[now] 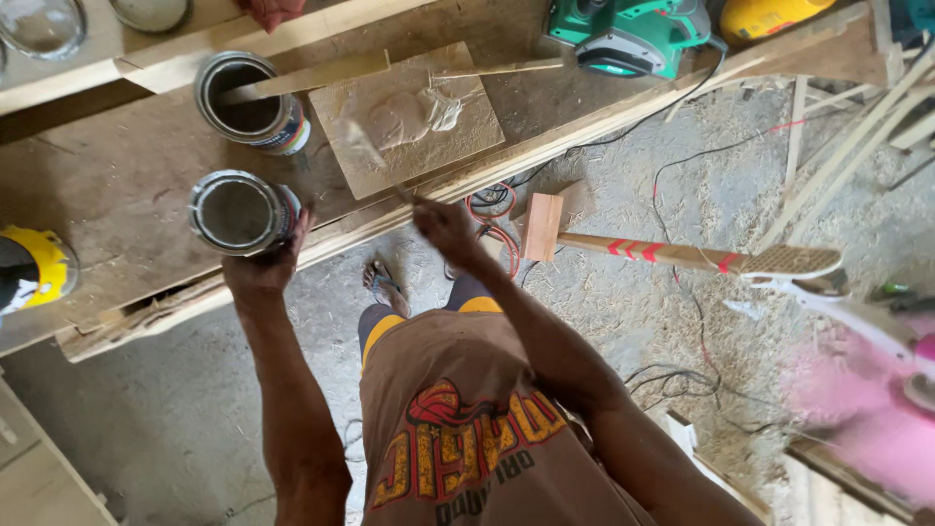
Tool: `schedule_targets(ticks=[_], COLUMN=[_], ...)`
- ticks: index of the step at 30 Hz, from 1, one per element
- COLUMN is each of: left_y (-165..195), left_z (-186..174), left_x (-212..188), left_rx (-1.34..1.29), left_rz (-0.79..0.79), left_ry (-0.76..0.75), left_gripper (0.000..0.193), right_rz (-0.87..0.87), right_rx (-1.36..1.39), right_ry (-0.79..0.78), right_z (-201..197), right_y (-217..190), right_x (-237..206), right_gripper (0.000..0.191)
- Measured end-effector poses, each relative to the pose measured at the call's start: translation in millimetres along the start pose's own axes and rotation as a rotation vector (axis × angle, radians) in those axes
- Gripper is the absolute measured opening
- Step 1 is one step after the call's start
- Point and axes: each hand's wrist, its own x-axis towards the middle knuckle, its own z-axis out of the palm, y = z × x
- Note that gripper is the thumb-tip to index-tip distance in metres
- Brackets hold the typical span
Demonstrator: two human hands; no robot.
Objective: The person stirs paint in two separate cans using a wooden stick, then pours the contents onto a small wooden board. They mix the two paints together on the board with the stick, occasionally adding water from a plastic bottle to adjust the consistency.
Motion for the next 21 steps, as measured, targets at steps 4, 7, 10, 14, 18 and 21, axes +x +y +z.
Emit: schedule_targets(ticks=[4, 7, 10, 14, 18, 21], left_y=[-7, -26, -68, -175, -252, -264], left_z=[-11, -42, -83, -111, -79, -52], left_x=[-1, -3, 3, 41, 91, 116], left_rx=[0.225, 0.116, 0.179, 0.509, 0.575, 0.558], left_rz=[0.234, 0.388, 0.571, 0.398, 0.454, 0.554], left_ry=[0.09, 0.383, 0.459, 0.419, 0.348, 0.337], left_gripper=[0.061, 0.064, 0.058, 0.026, 0.035, 0.032], right_rz=[-0.342, -0.101, -0.362, -0.433, -0.544, -0.533], right_rx=[-0.273, -0.404, -0.628, -0.597, -0.639, -0.635], right_ry=[0.19, 0.246, 0.189, 0.137, 0.001, -0.1], right_z=[-90, -139, -171, -196, -209, -215], right_y=[31, 50, 64, 75, 77, 76], right_x=[8, 17, 37, 72, 98, 108], right_gripper=[0.029, 0.026, 0.022, 0.016, 0.015, 0.015])
